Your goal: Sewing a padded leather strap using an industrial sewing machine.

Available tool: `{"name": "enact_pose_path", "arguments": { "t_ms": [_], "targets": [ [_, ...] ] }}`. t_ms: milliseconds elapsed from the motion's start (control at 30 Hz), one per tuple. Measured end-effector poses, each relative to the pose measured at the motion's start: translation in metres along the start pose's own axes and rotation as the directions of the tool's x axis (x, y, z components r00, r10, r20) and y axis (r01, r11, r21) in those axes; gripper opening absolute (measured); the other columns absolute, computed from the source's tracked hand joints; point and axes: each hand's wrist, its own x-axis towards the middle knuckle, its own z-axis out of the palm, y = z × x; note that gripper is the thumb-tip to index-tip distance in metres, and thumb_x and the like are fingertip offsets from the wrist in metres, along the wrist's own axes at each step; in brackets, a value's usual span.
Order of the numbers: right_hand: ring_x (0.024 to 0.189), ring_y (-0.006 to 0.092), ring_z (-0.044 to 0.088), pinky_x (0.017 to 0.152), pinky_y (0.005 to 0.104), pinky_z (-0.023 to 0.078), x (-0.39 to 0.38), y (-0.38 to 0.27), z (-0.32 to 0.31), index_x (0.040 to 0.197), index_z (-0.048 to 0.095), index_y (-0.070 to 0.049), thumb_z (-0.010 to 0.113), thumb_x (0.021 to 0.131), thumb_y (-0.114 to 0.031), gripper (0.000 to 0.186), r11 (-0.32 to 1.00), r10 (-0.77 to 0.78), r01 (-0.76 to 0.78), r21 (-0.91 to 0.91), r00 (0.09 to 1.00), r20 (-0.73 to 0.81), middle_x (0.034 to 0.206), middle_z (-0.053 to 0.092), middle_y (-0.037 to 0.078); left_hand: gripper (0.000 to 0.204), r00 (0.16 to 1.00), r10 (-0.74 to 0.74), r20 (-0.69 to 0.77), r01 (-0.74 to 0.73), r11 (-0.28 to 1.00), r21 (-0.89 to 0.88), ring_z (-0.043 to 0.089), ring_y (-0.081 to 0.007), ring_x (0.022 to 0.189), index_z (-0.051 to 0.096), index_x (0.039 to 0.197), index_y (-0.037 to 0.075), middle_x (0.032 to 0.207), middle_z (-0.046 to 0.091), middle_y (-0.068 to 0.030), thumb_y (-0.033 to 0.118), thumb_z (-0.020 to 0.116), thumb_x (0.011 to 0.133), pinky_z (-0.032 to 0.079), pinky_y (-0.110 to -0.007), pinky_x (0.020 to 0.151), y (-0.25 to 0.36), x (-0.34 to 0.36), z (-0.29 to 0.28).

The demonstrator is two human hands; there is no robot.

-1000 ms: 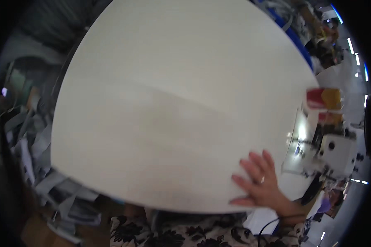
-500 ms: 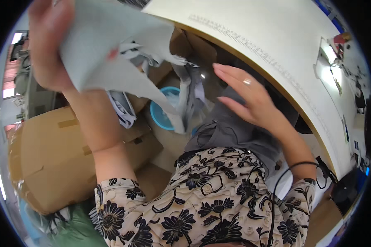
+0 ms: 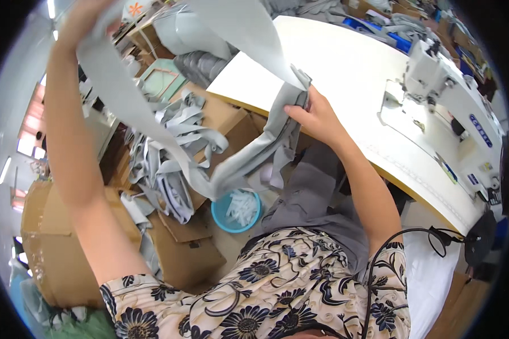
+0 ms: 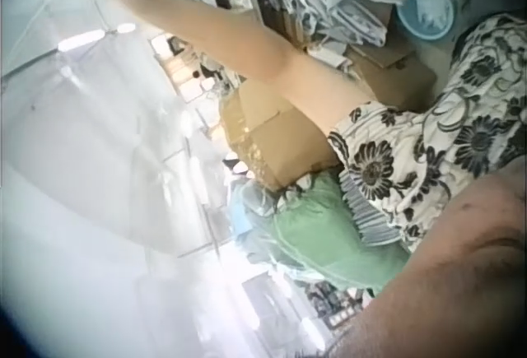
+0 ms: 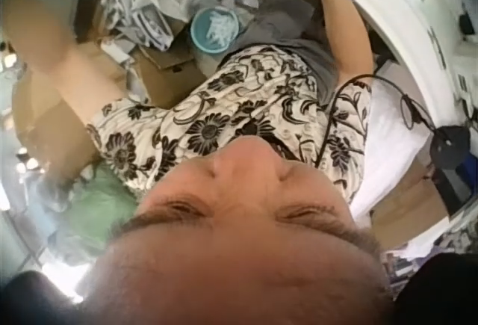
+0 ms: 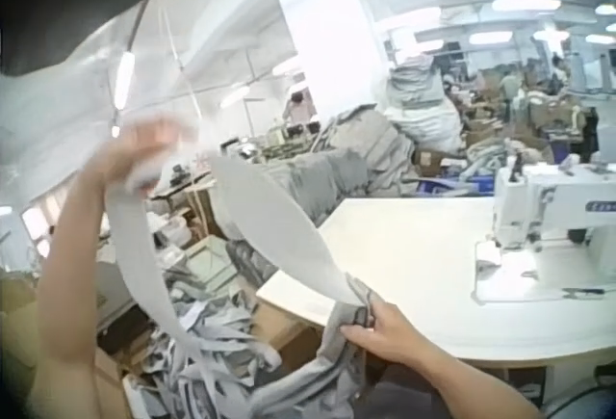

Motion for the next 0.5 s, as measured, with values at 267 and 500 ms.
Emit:
{"name": "enact_pose_path", "arguments": {
  "t_ms": [267, 500],
  "targets": [
    [0.077, 0.0135, 0.058, 0.070, 0.0255, 0.046, -0.016, -0.021, -0.032, 0.112, 0.052, -0.001, 0.084, 0.072, -0.029, 0.058, 0.949, 0.273, -0.250, -0.191, 0.957, 0.101, 0.085, 0.063, 0.007, 0.071, 0.829, 0.033, 0.558, -0.128, 0.983, 0.133, 0.057, -0.0223, 0.115, 0.057, 0.131, 0.006, 0.122, 0.064, -0.0121, 0.037, 0.080, 0.072, 0.042, -0.032, 0.099, -0.088, -0.085, 0.184],
    [0.079, 0.0110, 0.060, 0.071, 0.0225, 0.046, -0.014, -0.010, -0.040, 0.110, 0.056, -0.001, 0.082, 0.072, -0.020, 0.050, 0.846, 0.376, -0.485, 0.222, 0.837, 0.397, 0.090, 0.065, 0.008, 0.023, 0.594, 0.194, 0.781, 0.327, 0.829, -0.454, 0.060, -0.0063, 0.080, 0.072, 0.099, 0.001, 0.086, 0.071, -0.0005, 0.011, 0.075, 0.078, 0.047, -0.022, 0.077, -0.047, -0.062, 0.294]
  ]
}}
